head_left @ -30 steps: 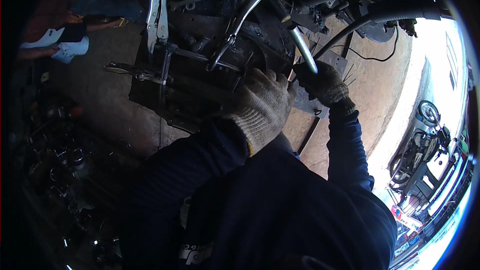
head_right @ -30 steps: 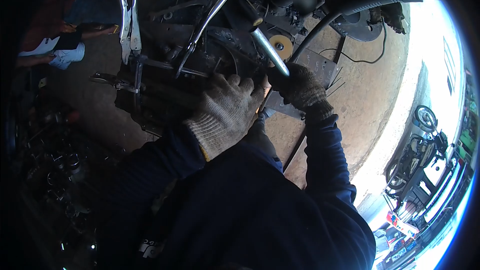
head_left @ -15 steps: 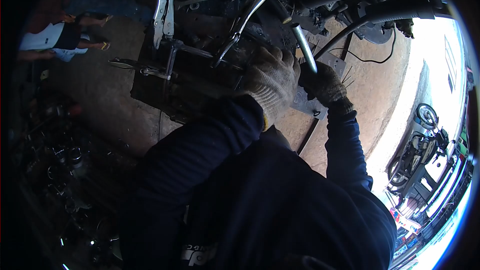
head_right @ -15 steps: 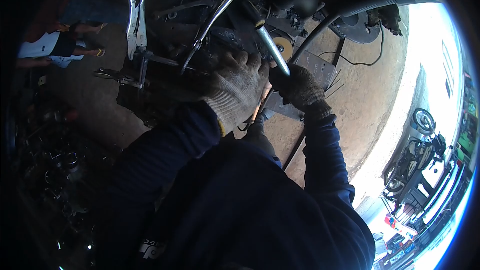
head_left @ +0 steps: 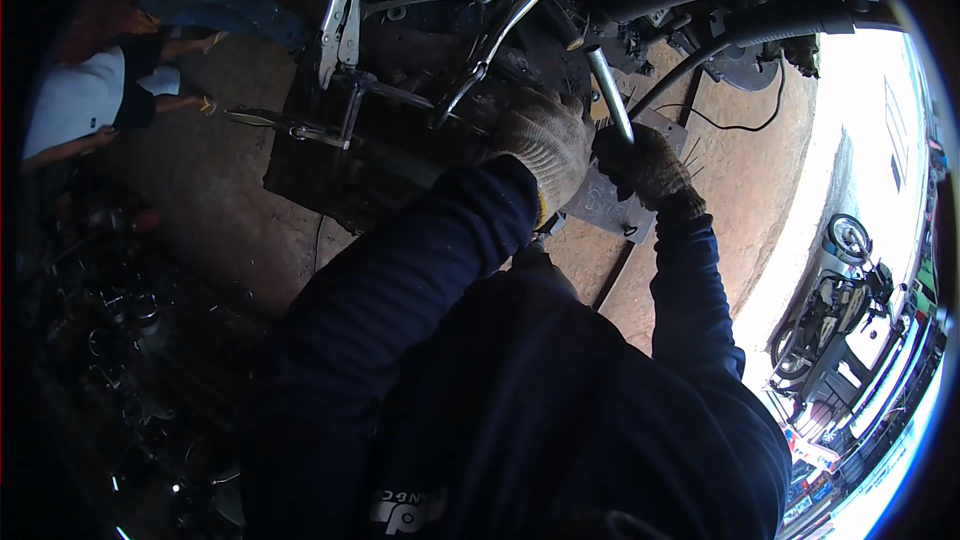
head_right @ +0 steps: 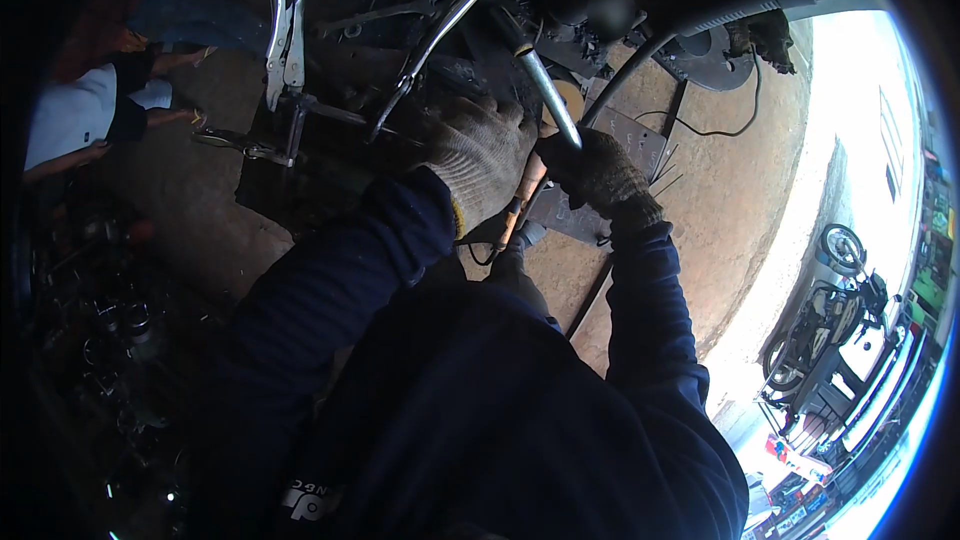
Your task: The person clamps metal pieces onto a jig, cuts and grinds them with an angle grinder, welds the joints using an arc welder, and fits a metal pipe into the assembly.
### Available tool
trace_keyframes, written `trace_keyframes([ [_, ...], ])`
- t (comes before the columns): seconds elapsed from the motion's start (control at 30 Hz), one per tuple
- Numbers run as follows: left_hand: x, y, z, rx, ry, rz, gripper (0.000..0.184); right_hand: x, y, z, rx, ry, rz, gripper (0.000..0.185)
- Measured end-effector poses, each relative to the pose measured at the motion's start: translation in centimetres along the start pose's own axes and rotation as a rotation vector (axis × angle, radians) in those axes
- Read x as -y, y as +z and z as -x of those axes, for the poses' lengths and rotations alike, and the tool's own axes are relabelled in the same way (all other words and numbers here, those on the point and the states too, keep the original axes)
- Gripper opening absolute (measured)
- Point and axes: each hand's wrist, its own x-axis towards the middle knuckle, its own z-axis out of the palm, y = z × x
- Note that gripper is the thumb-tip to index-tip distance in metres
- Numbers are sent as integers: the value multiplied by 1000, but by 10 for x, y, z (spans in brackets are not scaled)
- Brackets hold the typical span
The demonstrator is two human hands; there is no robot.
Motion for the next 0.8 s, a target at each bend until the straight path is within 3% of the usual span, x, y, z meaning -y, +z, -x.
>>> trace_keyframes([
  [0.07, 1, -4, -1, 92, -11, 6, 54, -1, -1, 1, -11, -17, -28, 32],
  [0.4, 6, 0, -4, 45, -20, -44, 43, -6, 0, -1, -24, 7, 10, 35],
  [0.47, 12, -4, -5, 66, 27, -24, 39, -24, -4, -7, 23, -104, -131, 49],
  [0.53, 13, 3, -6, 37, 30, 11, 36, -33, -8, -1, -114, -136, -182, 61],
  [0.63, 18, 7, -7, -78, 29, 80, 31, -63, -31, 22, -189, -237, -286, 59],
  [0.73, 22, 11, -10, -94, 71, 66, 32, -85, -47, 63, -177, -181, -281, 52],
  [0.8, 20, 2, -7, -33, 66, 55, 35, -109, -50, 82, -186, -71, -95, 44],
])
